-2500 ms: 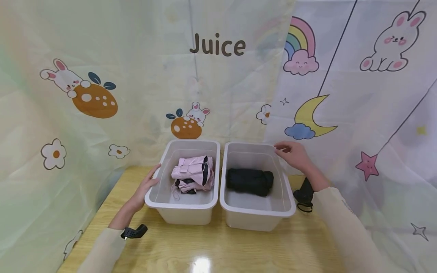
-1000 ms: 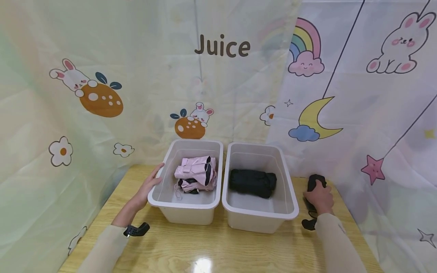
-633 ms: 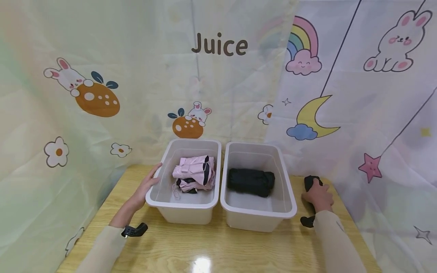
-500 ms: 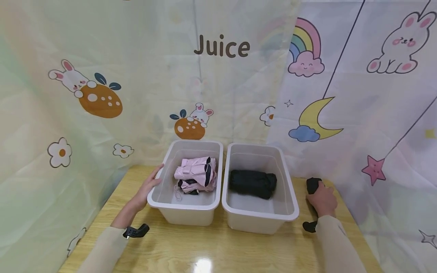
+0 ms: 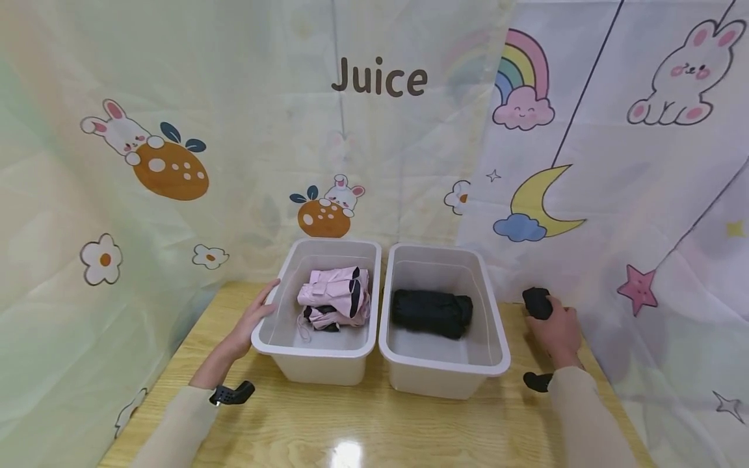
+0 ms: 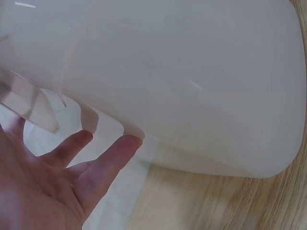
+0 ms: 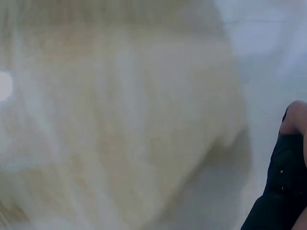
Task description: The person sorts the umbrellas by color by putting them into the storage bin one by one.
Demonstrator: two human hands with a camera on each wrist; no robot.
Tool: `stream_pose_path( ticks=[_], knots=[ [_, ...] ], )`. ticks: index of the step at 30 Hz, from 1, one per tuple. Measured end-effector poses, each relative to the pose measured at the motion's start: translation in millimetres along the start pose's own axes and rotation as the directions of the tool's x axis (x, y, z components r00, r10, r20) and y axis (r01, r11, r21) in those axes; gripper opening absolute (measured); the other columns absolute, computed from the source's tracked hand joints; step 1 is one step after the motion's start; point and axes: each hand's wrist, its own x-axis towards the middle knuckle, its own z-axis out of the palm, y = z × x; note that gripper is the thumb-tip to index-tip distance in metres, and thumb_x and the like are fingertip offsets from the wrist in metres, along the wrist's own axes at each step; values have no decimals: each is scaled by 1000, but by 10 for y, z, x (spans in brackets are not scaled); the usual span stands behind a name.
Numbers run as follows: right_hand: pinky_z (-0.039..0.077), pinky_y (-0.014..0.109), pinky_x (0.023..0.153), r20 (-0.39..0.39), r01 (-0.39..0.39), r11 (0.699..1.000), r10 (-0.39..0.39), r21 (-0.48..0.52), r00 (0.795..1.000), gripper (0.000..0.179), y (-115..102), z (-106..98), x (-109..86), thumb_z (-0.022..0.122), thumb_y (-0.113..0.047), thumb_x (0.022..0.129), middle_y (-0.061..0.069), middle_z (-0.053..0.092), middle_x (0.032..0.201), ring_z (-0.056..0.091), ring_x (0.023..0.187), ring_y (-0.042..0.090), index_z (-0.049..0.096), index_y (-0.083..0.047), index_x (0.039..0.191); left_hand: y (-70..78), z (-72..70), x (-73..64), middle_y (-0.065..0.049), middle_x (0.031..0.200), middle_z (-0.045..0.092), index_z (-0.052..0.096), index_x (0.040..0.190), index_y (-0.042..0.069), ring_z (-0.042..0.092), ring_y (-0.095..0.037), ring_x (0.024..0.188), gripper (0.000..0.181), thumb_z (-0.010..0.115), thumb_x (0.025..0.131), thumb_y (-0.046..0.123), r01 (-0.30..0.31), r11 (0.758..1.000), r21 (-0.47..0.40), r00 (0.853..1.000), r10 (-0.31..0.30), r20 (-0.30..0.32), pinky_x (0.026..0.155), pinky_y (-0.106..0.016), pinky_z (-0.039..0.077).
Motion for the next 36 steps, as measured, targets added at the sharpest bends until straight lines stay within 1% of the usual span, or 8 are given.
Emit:
stream_pose_path(
  ticks=[4,7,10,15,21,26,29,36],
  knots=[
    [34,71,85,-46,100,995,-99,13,994,78,-125,-176,110,68,-32,88,43,33,128,38,109,59,32,2,148,27,-10,-1,-24,155,19,18,156,15,35,-50,128,57,40,104,23,12,1000,0,1000,-12,-15,96,-61,39],
    [33,73,85,-71,142,990,-141,16,987,77,-250,-331,174,68,-31,88,40,33,131,38,111,58,32,-2,149,42,-12,-1,-23,156,19,18,156,16,35,-50,129,57,40,104,23,19,1000,0,1000,-19,-14,97,-60,38],
    [33,73,85,-104,212,977,-208,28,973,74,-395,-486,201,70,-27,87,38,36,131,39,111,56,35,-2,148,51,-12,-5,-23,156,17,17,157,17,34,-49,130,57,39,104,23,23,1000,-3,1000,-23,-3,97,-60,38],
    [33,72,87,-105,376,926,-371,40,923,71,-655,-701,214,75,-24,84,33,43,132,41,115,52,43,-4,144,48,-22,-9,-23,156,18,16,157,17,35,-50,129,58,40,104,22,24,1000,-8,1000,-24,0,96,-60,39],
    [36,66,85,-91,506,860,-499,70,862,71,-1018,-877,210,78,-19,80,26,45,135,44,116,47,47,-10,143,27,-36,-6,-24,155,18,16,157,17,35,-50,129,58,40,104,23,22,1000,-15,1000,-22,-9,96,-60,38],
    [41,62,82,-48,611,791,-609,29,792,68,-1337,-942,225,78,-15,78,23,49,129,48,110,42,51,-10,140,8,-31,0,-24,156,17,16,157,17,33,-49,131,57,39,105,23,26,1000,-17,1000,-26,-10,98,-61,37],
    [44,60,81,-3,652,757,-653,24,758,68,-1526,-959,202,78,-11,78,23,50,129,50,107,42,51,-11,140,6,-22,2,-23,156,16,16,157,18,33,-49,132,57,39,105,23,24,1000,-18,1000,-24,-3,98,-61,37],
    [48,53,75,127,700,714,-694,-3,709,66,-1937,-905,152,75,-9,77,20,51,126,54,97,37,53,-15,139,16,-1,4,-24,156,15,15,157,16,32,-50,132,58,39,104,23,20,1000,-17,1000,-20,9,98,-60,37]
  ],
)
